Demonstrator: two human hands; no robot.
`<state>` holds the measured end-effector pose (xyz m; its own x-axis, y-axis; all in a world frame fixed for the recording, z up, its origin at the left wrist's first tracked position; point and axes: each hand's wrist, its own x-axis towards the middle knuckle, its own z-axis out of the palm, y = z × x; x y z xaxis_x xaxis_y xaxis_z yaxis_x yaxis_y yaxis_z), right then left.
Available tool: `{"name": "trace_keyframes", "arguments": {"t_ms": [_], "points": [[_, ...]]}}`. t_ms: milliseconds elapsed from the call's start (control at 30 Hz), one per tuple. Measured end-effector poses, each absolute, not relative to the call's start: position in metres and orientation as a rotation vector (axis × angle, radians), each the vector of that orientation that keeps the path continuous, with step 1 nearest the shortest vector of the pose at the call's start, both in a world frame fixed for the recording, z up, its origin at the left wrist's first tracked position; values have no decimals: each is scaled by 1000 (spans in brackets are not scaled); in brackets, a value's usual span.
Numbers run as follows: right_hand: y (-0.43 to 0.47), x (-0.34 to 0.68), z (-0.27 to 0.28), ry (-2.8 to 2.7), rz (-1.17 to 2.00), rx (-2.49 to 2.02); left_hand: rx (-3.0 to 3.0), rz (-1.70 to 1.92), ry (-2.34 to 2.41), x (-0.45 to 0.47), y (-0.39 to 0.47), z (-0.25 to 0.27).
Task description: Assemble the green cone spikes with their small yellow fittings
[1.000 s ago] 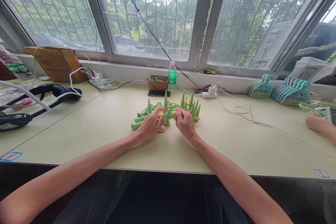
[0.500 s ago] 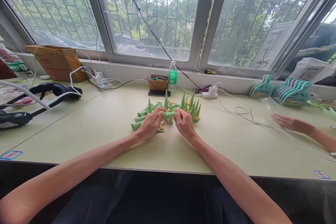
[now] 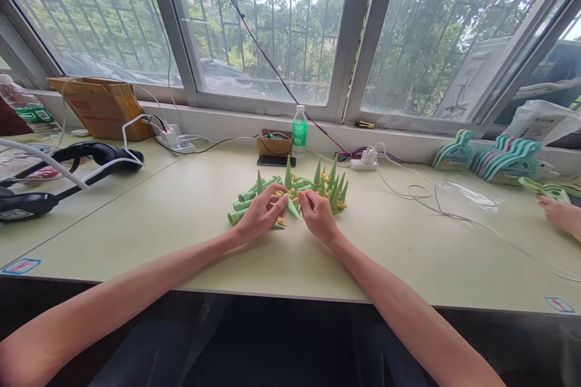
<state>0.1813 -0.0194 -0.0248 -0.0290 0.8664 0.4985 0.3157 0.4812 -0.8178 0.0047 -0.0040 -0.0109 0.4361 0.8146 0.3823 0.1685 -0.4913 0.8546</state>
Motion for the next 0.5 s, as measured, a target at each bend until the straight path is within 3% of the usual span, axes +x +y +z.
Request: {"name": "trace_keyframes", "arguments": {"t_ms": [500], "points": [[-16,183,-32,-1594,678,-1093,2098,1122,873,5,-2,-15]]}}
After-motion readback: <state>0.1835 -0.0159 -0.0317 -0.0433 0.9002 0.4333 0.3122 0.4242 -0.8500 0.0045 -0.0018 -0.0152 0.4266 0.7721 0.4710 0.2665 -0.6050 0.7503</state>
